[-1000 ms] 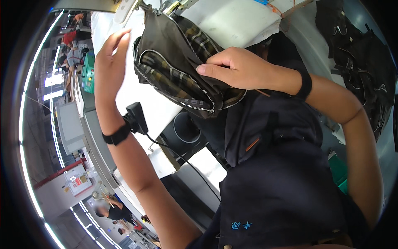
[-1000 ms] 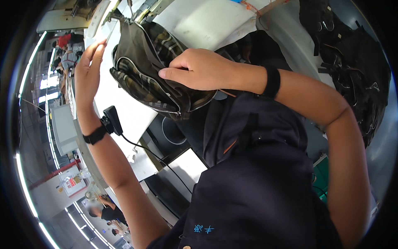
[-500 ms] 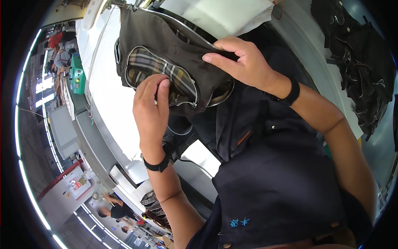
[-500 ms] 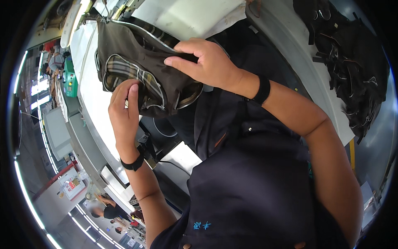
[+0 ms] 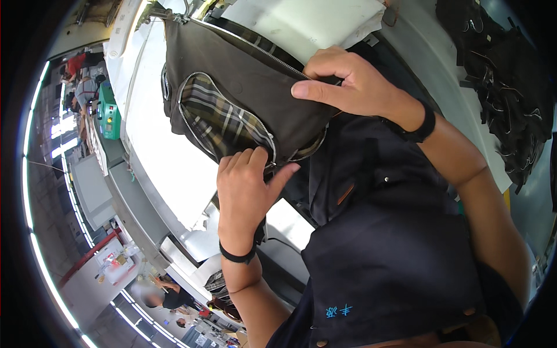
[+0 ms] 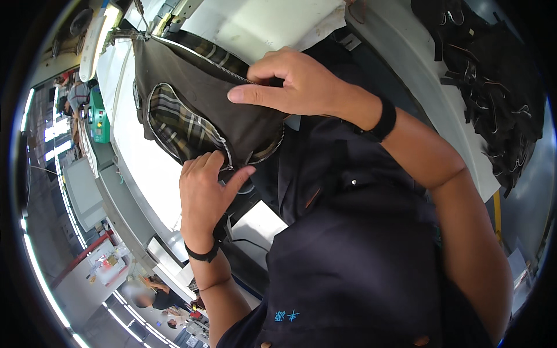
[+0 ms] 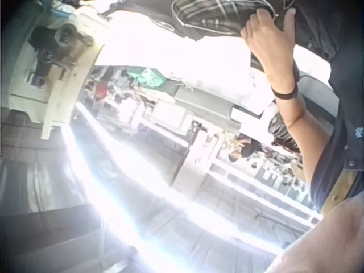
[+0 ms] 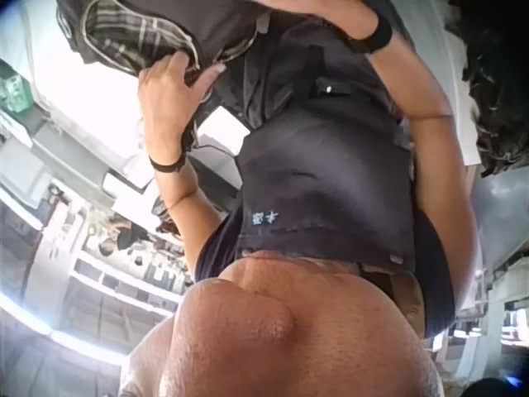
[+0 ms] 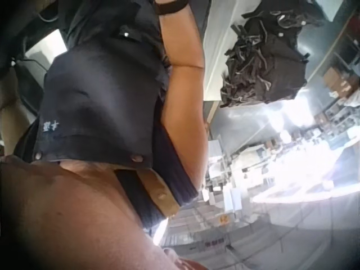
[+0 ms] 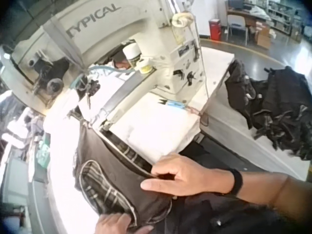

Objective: Sewing a lining or internal pocket into a dark green bag using an industrial sewing machine.

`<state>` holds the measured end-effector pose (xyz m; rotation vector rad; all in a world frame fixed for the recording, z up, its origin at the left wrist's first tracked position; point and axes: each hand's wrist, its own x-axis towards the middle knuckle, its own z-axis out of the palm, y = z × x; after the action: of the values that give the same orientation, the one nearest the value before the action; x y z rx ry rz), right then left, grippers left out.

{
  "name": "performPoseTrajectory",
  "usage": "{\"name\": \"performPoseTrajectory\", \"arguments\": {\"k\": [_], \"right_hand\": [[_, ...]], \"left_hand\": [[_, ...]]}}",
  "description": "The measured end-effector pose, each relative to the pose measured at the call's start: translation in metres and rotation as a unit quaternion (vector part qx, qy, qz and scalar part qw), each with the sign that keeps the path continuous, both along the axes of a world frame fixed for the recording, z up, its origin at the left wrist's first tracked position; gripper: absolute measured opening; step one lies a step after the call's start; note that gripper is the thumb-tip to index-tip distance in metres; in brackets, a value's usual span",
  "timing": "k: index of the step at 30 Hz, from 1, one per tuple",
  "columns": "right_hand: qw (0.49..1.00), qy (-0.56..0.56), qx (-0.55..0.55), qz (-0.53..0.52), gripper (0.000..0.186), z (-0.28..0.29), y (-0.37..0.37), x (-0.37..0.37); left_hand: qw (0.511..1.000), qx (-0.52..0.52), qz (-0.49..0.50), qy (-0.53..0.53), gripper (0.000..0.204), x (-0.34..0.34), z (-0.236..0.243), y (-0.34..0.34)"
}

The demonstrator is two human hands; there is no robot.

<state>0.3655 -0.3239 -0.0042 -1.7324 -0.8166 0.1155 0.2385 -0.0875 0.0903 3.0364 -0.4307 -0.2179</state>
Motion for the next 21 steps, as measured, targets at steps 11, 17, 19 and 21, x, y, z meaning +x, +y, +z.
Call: {"name": "performPoseTrajectory", "arguments": {"k": [11,17,19,21], "right_hand": [[0.975,0.148,0.165,0.016,0.019,0.026,0.053,0.034],[0.976,0.053,0.183,-0.108,0.023,0.013,0.057,0.016],[0.982,0.046,0.155,-0.096,0.024,0.01,0.055,0.014],[0.986,0.053,0.129,-0.092,0.026,0.01,0.052,0.013]], "left_hand": [[0.843,-0.416,0.249,-0.235,0.044,0.057,-0.012,-0.077],[0.797,-0.474,0.292,-0.234,0.028,0.08,-0.036,-0.075],[0.794,-0.48,0.304,-0.218,0.022,0.078,-0.037,-0.072],[0.802,-0.467,0.313,-0.202,0.018,0.076,-0.037,-0.071]]}}
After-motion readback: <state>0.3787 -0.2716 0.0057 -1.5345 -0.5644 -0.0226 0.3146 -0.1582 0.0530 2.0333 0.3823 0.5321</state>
